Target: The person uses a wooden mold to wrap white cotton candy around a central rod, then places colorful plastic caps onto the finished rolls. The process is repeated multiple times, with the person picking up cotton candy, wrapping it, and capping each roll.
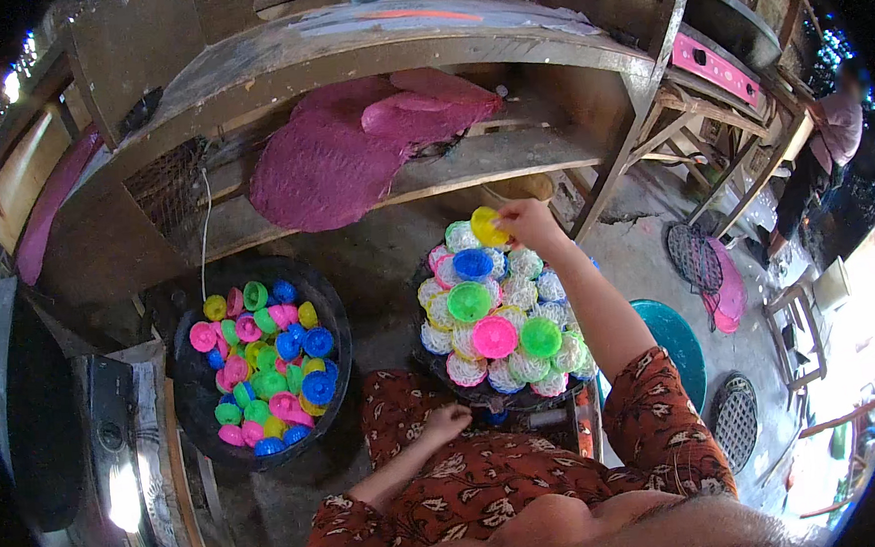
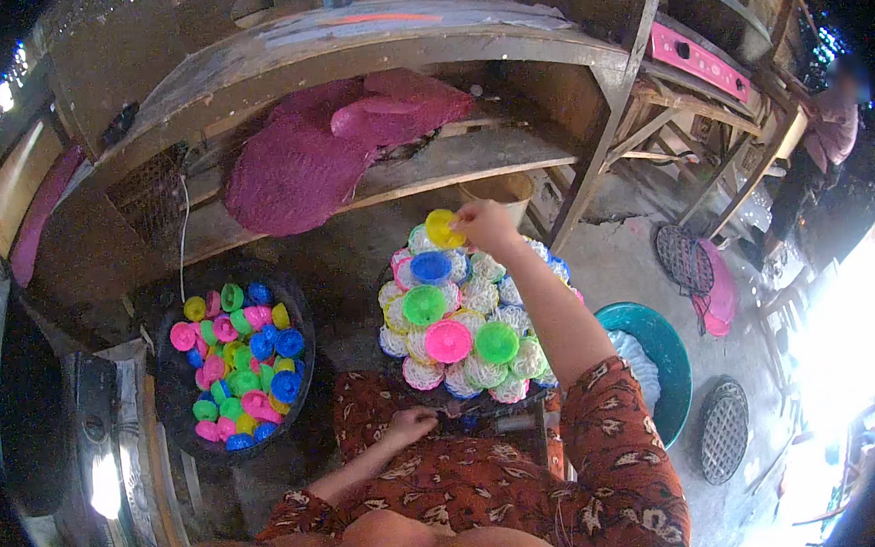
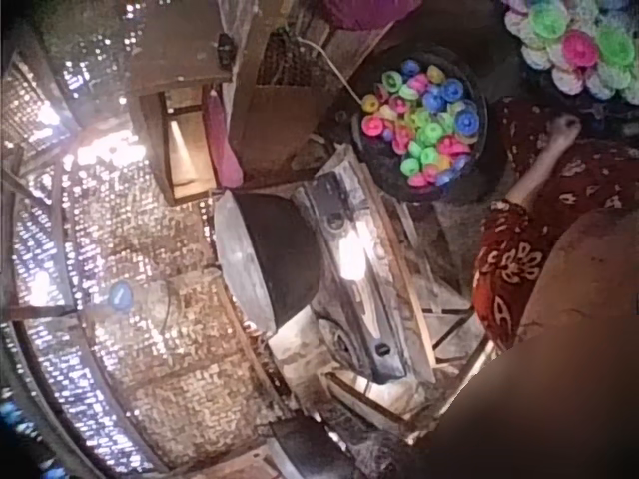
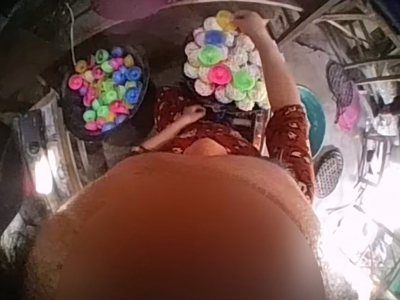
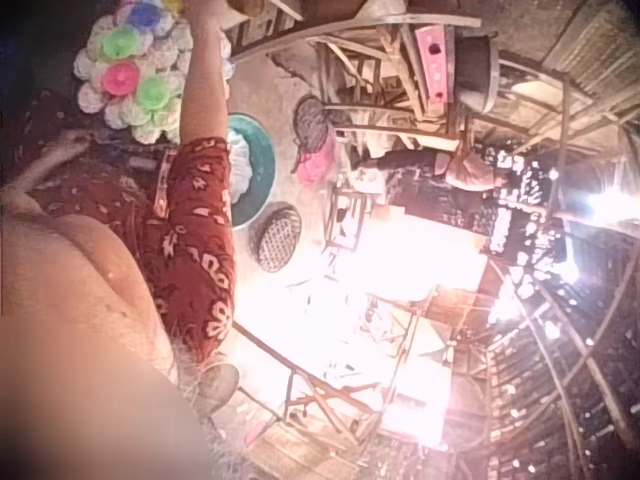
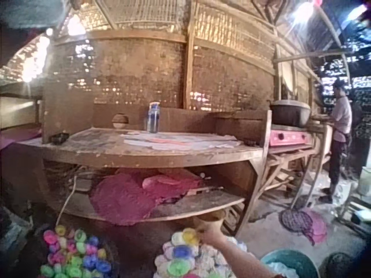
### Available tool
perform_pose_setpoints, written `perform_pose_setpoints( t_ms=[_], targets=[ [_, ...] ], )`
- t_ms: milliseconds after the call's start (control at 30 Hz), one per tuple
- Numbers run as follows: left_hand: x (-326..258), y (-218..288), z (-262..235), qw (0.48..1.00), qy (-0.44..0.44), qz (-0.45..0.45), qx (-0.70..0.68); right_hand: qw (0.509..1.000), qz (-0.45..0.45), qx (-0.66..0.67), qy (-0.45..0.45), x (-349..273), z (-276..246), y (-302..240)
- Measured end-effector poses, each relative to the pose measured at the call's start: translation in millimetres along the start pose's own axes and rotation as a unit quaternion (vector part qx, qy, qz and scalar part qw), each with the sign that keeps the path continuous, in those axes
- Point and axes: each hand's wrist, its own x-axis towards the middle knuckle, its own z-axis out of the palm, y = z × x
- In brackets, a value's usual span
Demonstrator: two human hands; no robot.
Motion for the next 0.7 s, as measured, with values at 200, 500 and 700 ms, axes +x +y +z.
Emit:
perform_pose_setpoints(
  t_ms=[200, 500, 700],
  targets=[
    [45, -26, 41, 0.958, -0.135, 0.113, 0.224, 0.991, 0.029, -0.121, 0.054, 12, -4, 20],
    [78, -53, 63, 0.945, -0.166, 0.161, 0.231, 0.967, -0.009, -0.25, 0.052, 4, -9, 27],
    [-8, 8, -14, 0.975, -0.041, 0.128, 0.176, 0.963, -0.177, -0.144, 0.144, -25, -41, -22]
  ],
)
